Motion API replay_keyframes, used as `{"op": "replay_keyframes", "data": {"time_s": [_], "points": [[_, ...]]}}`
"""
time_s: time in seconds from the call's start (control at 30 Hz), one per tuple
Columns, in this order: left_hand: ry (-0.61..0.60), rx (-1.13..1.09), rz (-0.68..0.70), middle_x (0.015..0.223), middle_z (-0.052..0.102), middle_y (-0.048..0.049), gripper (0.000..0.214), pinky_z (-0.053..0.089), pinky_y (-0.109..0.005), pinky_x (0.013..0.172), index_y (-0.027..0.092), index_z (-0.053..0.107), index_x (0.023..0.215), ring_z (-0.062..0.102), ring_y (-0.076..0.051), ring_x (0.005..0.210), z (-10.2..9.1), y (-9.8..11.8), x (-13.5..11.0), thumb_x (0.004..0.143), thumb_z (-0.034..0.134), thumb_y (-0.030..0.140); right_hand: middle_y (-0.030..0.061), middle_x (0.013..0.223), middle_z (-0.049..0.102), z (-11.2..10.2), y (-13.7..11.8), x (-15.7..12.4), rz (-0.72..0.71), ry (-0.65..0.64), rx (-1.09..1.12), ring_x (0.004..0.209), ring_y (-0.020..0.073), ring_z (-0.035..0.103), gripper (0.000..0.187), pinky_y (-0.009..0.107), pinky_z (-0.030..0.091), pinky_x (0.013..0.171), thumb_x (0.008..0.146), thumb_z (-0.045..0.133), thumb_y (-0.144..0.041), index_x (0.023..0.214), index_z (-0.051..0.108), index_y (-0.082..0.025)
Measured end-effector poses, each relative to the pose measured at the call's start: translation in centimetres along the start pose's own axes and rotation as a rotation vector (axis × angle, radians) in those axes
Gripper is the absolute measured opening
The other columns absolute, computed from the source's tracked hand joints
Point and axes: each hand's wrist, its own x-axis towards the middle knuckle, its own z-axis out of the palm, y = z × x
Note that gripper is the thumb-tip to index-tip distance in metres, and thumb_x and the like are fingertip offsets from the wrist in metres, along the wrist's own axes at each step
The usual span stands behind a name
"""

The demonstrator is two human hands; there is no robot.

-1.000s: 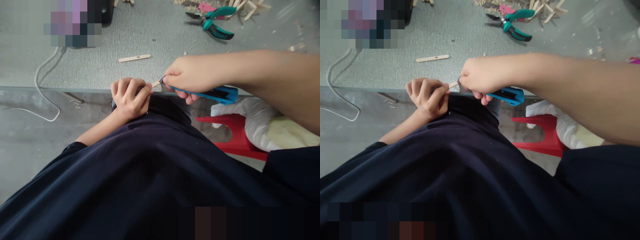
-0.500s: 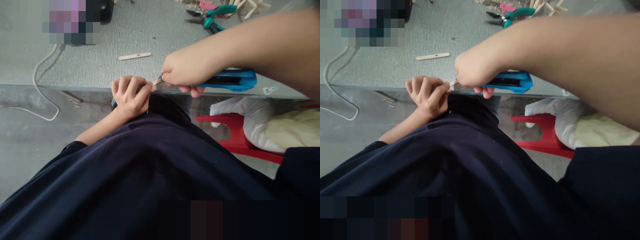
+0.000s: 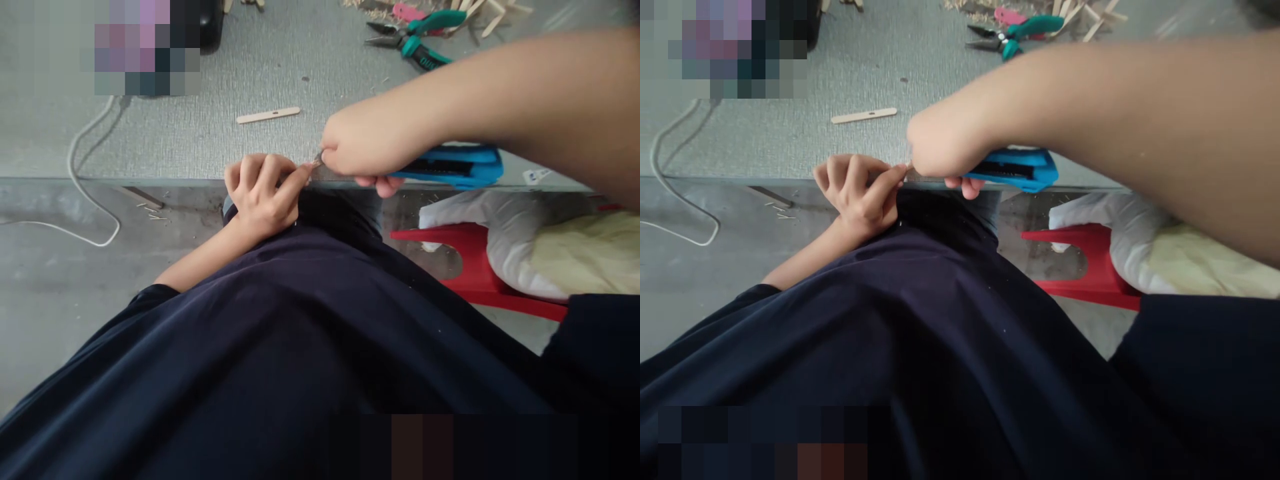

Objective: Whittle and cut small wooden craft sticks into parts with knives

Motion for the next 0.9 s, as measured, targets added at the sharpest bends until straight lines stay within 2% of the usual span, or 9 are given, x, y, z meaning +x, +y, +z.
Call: {"op": "replay_keyframes", "data": {"time_s": [0.07,0.17,0.27,0.4,0.57,0.7,0.8,0.9], "points": [[0.059,0.058,0.074,0.104,0.080,-0.0069,0.033,0.036,-0.060,0.101,0.041,0.075,0.116,0.069,-0.033,0.104,0.1,0.0,-0.1,0.103,0.048,0.054,0.0029,0.052,0.064,0.6,0.9,-0.6,0.032,0.006,-0.006,0.037,0.0183,0.063,0.028,0.025,0.045,0.041,0.100,0.045,-0.017,0.076,0.060,-0.016],[0.107,0.076,0.132,0.101,0.079,-0.0058,0.032,0.037,-0.058,0.099,0.042,0.075,0.115,0.069,-0.031,0.100,0.2,-0.1,-0.1,0.104,0.047,0.051,-0.0036,0.061,0.060,1.5,2.1,-1.3,-0.054,0.072,0.086,0.046,0.0130,0.065,0.026,0.023,0.049,0.049,0.106,0.039,-0.022,0.084,0.053,-0.020],[0.064,0.065,0.066,0.102,0.077,-0.0063,0.032,0.036,-0.059,0.104,0.038,0.075,0.113,0.068,-0.032,0.107,0.1,-0.1,-0.1,0.102,0.050,0.055,-0.0018,0.062,0.060,2.0,2.6,-1.5,-0.066,0.108,0.073,0.047,0.0117,0.065,0.031,0.024,0.047,0.053,0.108,0.036,-0.025,0.083,0.053,-0.020],[0.124,0.063,0.131,0.102,0.076,-0.0058,0.034,0.035,-0.057,0.103,0.042,0.076,0.117,0.067,-0.031,0.103,0.2,-0.4,-0.2,0.104,0.047,0.052,0.0013,0.063,0.064,2.2,2.1,-1.2,-0.063,0.123,0.018,0.045,0.0129,0.064,0.036,0.027,0.048,0.051,0.107,0.039,-0.030,0.075,0.053,-0.020],[0.081,-0.029,0.081,0.102,0.074,-0.0059,0.034,0.030,-0.054,0.110,0.038,0.077,0.118,0.065,-0.031,0.109,0.9,-1.3,-0.5,0.102,0.052,0.055,0.0028,0.060,0.065,2.2,1.9,-0.8,-0.036,0.140,0.033,0.043,0.0161,0.065,0.043,0.029,0.048,0.049,0.108,0.045,-0.040,0.070,0.050,-0.021],[0.249,0.020,0.230,0.097,0.074,-0.0032,0.028,0.031,-0.051,0.105,0.042,0.078,0.118,0.064,-0.026,0.099,1.1,-1.4,-0.3,0.103,0.055,0.046,0.0053,0.061,0.068,2.1,2.3,-0.4,-0.015,0.131,-0.012,0.047,0.0204,0.068,0.045,0.033,0.051,0.052,0.107,0.047,-0.046,0.071,0.056,-0.021],[0.360,0.021,0.314,0.094,0.073,-0.0025,0.025,0.030,-0.049,0.100,0.042,0.077,0.118,0.063,-0.025,0.094,0.9,-1.1,-0.1,0.101,0.058,0.041,0.0052,0.060,0.066,2.0,2.6,-0.1,-0.022,0.128,0.057,0.050,0.0213,0.067,0.050,0.034,0.049,0.054,0.105,0.053,-0.060,0.074,0.060,-0.022],[0.380,-0.017,0.345,0.093,0.073,-0.0028,0.025,0.029,-0.048,0.100,0.042,0.077,0.120,0.062,-0.026,0.093,0.8,-1.1,0.1,0.100,0.061,0.040,0.0047,0.058,0.063,2.0,3.0,0.2,-0.051,0.115,0.131,0.053,0.0219,0.067,0.052,0.034,0.049,0.056,0.102,0.057,-0.067,0.077,0.063,-0.022]]}}
